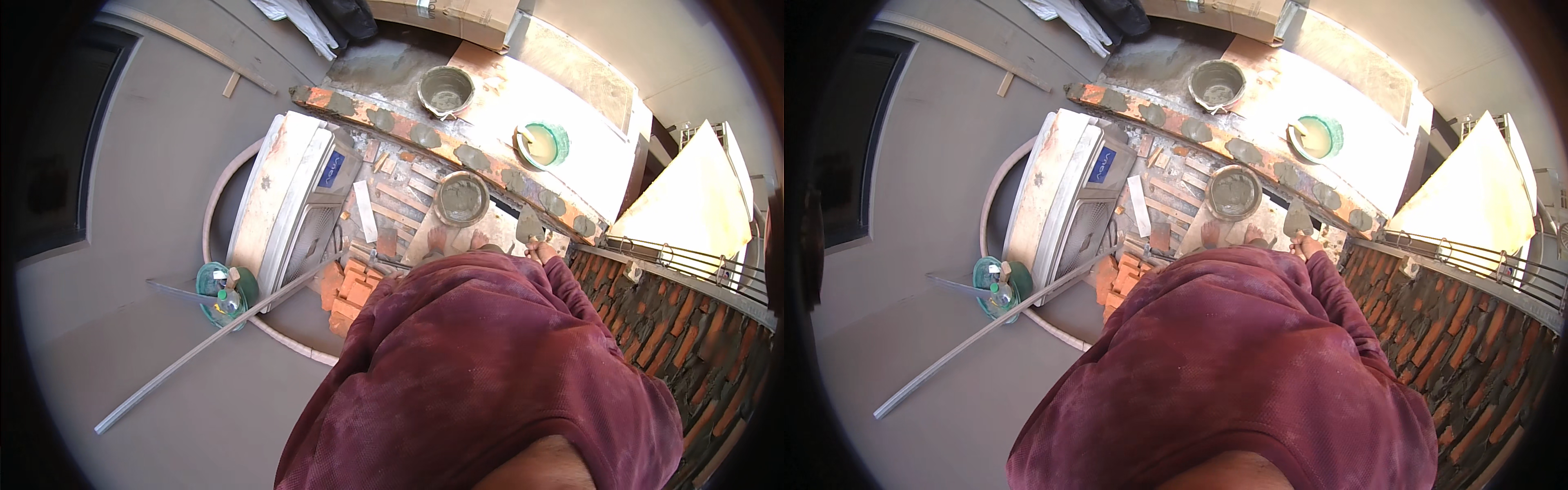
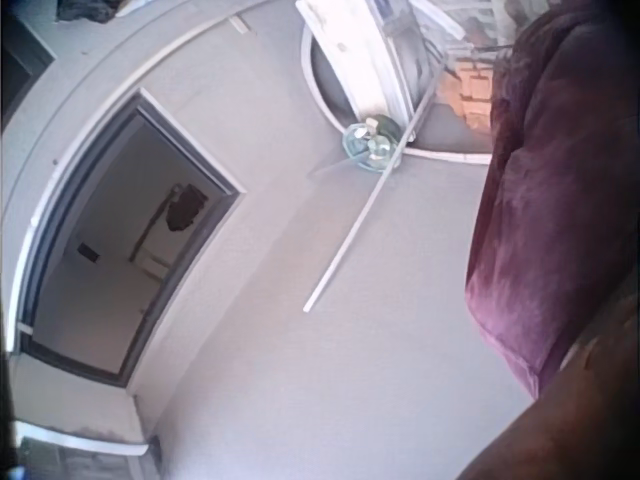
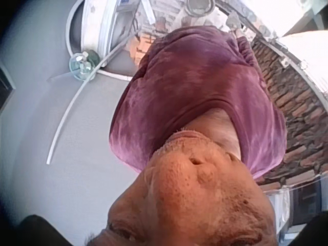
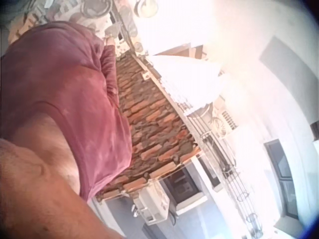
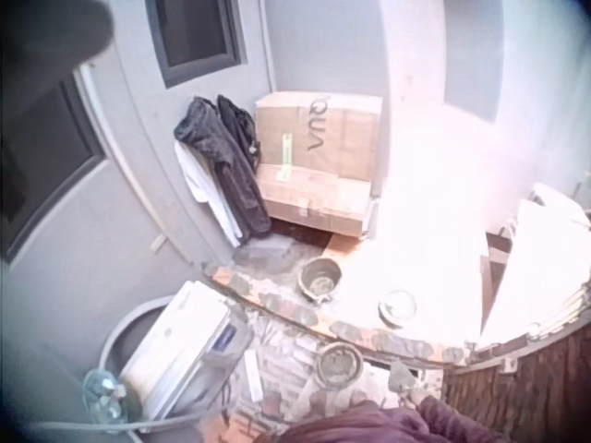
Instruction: The person lays bricks along a ledge using mortar. They apply mortar with a trowel, place bricks onto the mortar, and use the trowel to scrape away excess material and level the bricks.
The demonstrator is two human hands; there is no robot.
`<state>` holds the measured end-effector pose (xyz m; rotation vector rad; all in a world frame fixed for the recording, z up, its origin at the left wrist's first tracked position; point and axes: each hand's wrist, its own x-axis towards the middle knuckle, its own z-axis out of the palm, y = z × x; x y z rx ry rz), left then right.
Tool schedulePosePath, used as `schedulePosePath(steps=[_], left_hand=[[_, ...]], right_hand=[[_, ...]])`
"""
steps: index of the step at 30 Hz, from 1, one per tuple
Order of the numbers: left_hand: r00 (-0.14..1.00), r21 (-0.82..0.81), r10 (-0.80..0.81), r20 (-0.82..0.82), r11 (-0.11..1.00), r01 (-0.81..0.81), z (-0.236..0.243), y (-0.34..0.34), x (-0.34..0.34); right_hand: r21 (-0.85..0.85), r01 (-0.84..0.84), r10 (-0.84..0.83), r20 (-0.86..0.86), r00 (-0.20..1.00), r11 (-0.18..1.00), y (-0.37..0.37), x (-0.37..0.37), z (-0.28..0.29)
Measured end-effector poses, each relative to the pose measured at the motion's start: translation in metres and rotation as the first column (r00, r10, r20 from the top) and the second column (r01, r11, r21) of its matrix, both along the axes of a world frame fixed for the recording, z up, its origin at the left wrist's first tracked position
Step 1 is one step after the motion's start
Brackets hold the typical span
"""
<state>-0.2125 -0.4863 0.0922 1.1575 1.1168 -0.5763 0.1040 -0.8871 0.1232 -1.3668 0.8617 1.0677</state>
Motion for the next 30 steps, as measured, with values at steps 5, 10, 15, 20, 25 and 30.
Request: schedulePosePath(steps=[5,10,15,20,25,30], left_hand=[[0.950,-0.089,-0.036,0.310,0.994,0.067,-0.038,-0.026,-0.011],[0.775,0.162,-0.376,0.508,0.925,0.343,-0.037,-0.086,-0.076],[0.812,0.240,-0.520,0.265,0.851,0.467,0.003,-0.146,-0.119],[0.863,0.177,-0.501,0.069,0.857,0.484,0.031,-0.193,-0.117],[0.899,0.082,-0.431,-0.073,0.896,0.437,0.044,-0.207,-0.126],[0.936,0.109,-0.352,-0.010,0.930,0.351,0.035,-0.188,-0.134]], right_hand=[[-0.059,-0.230,0.224,-0.090,0.970,0.971,0.029,0.026,-0.002],[-0.032,-0.455,0.450,-0.103,0.887,0.890,0.075,0.044,-0.043],[-0.142,-0.568,0.550,-0.150,0.822,0.810,0.126,0.054,-0.118],[-0.190,-0.539,0.519,-0.147,0.842,0.821,0.154,0.058,-0.188],[-0.216,-0.549,0.520,-0.179,0.835,0.807,0.162,0.051,-0.243],[-0.387,-0.239,0.225,-0.084,0.971,0.891,0.159,0.023,-0.255]])
